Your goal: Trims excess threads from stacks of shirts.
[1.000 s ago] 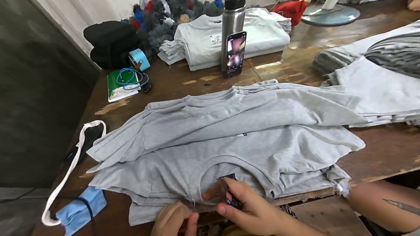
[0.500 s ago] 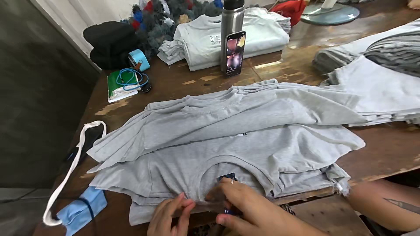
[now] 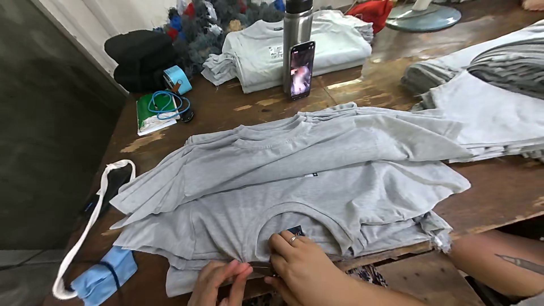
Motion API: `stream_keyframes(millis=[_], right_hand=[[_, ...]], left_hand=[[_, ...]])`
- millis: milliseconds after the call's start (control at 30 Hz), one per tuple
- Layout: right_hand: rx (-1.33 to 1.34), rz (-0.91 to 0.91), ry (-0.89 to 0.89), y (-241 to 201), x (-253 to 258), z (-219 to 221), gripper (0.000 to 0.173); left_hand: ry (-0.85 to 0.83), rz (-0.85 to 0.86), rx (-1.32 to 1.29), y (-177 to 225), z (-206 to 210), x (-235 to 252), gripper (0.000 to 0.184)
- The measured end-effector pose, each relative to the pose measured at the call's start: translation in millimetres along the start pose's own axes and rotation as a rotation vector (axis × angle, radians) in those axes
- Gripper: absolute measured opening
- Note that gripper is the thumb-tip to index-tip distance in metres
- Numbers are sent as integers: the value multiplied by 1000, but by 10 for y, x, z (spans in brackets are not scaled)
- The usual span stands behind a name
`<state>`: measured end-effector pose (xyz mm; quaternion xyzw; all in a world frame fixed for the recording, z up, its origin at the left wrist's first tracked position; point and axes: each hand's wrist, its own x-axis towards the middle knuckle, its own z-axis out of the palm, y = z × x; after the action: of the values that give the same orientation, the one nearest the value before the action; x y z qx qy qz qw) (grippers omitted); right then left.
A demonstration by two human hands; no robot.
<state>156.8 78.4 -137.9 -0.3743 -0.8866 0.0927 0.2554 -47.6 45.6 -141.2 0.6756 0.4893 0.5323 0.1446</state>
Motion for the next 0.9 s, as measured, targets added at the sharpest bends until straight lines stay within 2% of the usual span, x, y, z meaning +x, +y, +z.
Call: stream_keyframes(millis=[133, 333, 533, 900], right_hand=[[-17, -11, -9, -23, 51, 22, 36], [-39, -19, -3, -16, 39, 43, 36], [-2, -10, -36, -24, 24, -19, 35], [-60, -18, 14, -36, 52, 64, 33]], left_hand=[[27, 119, 141, -10, 23, 8, 11], [39, 133, 167, -36, 28, 9, 12], [0, 114, 57, -38, -47, 18, 13], [-54, 124, -34, -77, -66, 33, 14]])
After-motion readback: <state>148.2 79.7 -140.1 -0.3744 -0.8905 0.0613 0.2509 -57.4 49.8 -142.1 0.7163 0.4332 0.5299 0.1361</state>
